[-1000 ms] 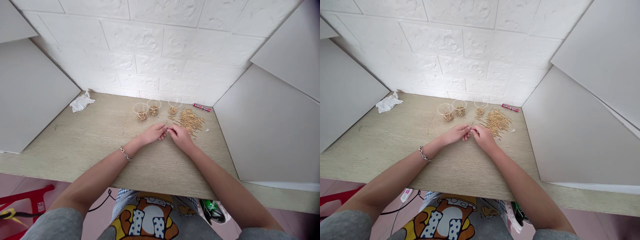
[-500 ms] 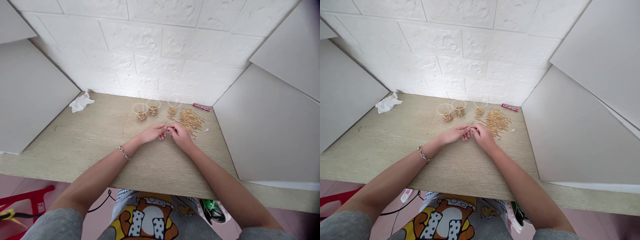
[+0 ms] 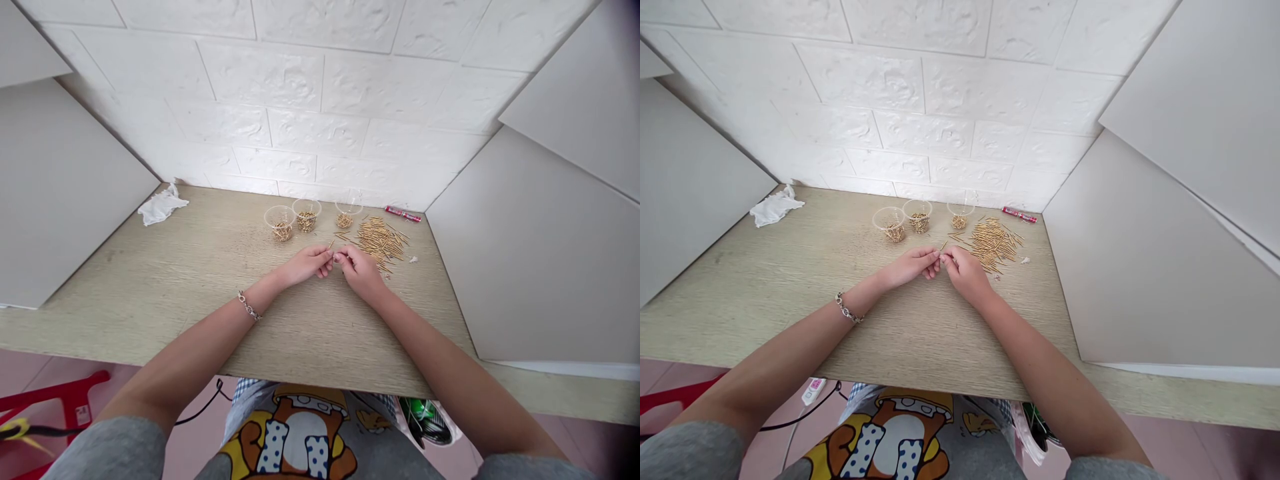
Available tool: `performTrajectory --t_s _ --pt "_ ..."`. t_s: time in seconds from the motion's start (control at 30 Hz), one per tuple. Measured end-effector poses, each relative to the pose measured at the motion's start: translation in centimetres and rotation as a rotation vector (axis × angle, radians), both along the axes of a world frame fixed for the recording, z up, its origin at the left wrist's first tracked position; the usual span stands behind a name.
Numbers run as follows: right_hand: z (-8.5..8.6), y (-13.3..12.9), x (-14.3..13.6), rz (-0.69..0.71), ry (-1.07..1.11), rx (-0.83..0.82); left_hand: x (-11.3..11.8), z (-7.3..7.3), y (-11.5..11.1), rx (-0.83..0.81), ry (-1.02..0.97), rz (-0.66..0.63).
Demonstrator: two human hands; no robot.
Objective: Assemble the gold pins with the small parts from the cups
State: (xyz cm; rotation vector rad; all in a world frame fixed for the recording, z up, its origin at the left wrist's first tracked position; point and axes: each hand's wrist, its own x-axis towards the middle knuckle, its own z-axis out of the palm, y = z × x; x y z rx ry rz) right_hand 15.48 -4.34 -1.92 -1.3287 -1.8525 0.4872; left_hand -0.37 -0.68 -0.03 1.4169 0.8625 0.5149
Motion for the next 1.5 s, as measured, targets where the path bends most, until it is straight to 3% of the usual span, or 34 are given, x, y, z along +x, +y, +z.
performTrajectory --t_s 0.27,0.47,0.83,1.07,1.5 --pt "0.16 0.00 0.07 -0.054 -0.041 -0.041 0.07 0.05 -0.16 0.004 0.011 0.038" --pt "0.13 0.23 0.32 0.039 -0.089 -0.113 0.16 0.17 -0.17 -0.031 0.012 0.083" --pt "0.35 0.40 -0.04 -0.038 -0.020 -0.150 0.31 0.00 0.05 -0.135 -0.166 0.259" --pt "0.04 0.46 0.10 0.026 0.025 -0.151 0.26 -0.29 0.19 -0.146 -0.158 0.225" --pt "0.05 0.36 0.11 -0.052 0.094 -0.107 0.16 0.16 -0.09 -0.100 -0.047 0.143"
